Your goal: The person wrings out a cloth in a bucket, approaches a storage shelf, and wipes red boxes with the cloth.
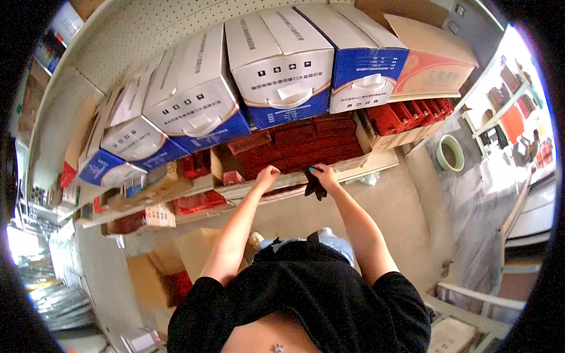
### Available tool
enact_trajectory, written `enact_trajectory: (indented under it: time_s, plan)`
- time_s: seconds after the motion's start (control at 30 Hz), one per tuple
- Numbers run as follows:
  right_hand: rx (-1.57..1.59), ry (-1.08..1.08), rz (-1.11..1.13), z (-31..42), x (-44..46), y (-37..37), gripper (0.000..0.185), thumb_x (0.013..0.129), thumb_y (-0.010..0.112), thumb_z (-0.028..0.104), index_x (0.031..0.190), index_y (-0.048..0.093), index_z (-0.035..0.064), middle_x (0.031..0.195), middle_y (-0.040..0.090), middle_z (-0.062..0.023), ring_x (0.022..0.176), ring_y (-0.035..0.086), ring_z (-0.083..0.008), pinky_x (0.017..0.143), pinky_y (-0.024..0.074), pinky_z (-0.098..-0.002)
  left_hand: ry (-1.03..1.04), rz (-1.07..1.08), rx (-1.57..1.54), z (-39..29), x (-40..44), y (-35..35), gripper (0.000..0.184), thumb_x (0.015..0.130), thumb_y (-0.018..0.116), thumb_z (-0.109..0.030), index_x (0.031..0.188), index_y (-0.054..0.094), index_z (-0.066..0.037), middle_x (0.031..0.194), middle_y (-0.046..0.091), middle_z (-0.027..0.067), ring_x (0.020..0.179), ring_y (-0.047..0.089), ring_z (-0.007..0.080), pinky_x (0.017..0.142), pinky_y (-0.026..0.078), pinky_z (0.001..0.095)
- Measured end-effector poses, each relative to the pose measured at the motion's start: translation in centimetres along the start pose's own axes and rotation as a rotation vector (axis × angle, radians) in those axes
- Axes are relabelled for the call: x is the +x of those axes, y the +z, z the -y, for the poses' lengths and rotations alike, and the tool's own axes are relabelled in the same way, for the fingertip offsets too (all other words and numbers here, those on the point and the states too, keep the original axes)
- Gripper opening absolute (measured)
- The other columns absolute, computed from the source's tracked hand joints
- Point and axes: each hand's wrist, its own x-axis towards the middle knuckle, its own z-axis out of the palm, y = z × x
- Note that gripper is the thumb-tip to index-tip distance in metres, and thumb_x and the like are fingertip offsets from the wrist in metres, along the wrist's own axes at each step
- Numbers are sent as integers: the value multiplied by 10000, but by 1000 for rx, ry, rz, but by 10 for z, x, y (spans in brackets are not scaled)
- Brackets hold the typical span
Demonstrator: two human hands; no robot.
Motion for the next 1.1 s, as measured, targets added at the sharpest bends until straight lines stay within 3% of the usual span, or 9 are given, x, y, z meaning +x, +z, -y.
enact_trajectory:
  time_s: [0.17, 0.23, 0.4, 0.53, 0.7, 0.83, 1.0, 1.07, 1.1]
  plan:
    - [-3, 35, -256, -27, 34, 49, 215, 832, 637, 169, 966, 633, 0, 831, 630, -37, 774, 562, -114, 706, 452, -269, 28, 263, -24, 18, 0, -31, 230, 797, 614, -230, 960, 629, -69, 939, 658, 126, 921, 619, 293, 786, 485, 376]
    - [-88, -5, -350, -44, 48, 60, 245, 811, 662, 188, 967, 633, 1, 812, 633, -45, 759, 564, -118, 699, 452, -268, 9, 234, 24, 11, 0, -35, 222, 803, 602, -217, 965, 626, -67, 933, 657, 128, 909, 619, 294, 779, 485, 378]
    - [-236, 23, -249, -2, 52, 44, 322, 812, 660, 259, 1011, 631, 8, 889, 660, -93, 833, 611, -157, 731, 463, -304, -147, 117, -31, -20, 14, -22, 209, 819, 565, -215, 946, 635, -64, 931, 659, 156, 898, 624, 321, 757, 496, 404]
    - [-185, -19, -252, -29, 98, -3, 301, 826, 654, 244, 1020, 624, 16, 925, 640, -71, 852, 581, -152, 755, 444, -292, -97, -64, -78, -9, 63, 39, 193, 806, 578, -216, 909, 657, -73, 898, 660, 174, 898, 620, 347, 778, 502, 421]
    - [-209, 4, -141, -22, 124, -69, 297, 843, 646, 226, 1058, 605, 25, 968, 623, -41, 881, 564, -140, 794, 429, -286, -414, -154, -304, -20, 111, 92, 217, 847, 583, -233, 916, 652, -39, 818, 671, 132, 757, 644, 284, 672, 515, 396]
    - [-119, -13, -130, -35, 142, -99, 320, 829, 665, 222, 1067, 605, 16, 985, 620, -48, 920, 558, -148, 822, 423, -292, -488, -172, -731, -33, 121, 107, 197, 869, 605, -161, 999, 593, -14, 797, 596, 66, 619, 539, 155, 510, 457, 317]
    - [-29, -94, -211, -91, 171, -108, 297, 821, 662, 212, 1030, 617, 7, 946, 629, -37, 893, 549, -126, 812, 416, -268, -543, -156, -814, -45, 118, 107, 349, 898, 576, -186, 1191, 530, -3, 1048, 598, 120, 861, 595, 238, 740, 532, 354]
    - [43, -82, -164, -69, 144, -109, 299, 822, 659, 205, 1034, 616, -1, 945, 630, -38, 875, 559, -131, 803, 420, -263, -562, -139, -837, -46, 121, 105, 345, 915, 548, -202, 1212, 528, -27, 1093, 590, 119, 920, 587, 249, 760, 528, 352]
    - [112, -122, -166, -75, 146, -109, 287, 827, 654, 202, 1023, 617, -4, 939, 629, -36, 868, 560, -127, 789, 425, -261, -555, -173, -893, -42, 124, 106, 310, 904, 548, -192, 1160, 550, -18, 1056, 601, 111, 858, 581, 227, 716, 529, 357]
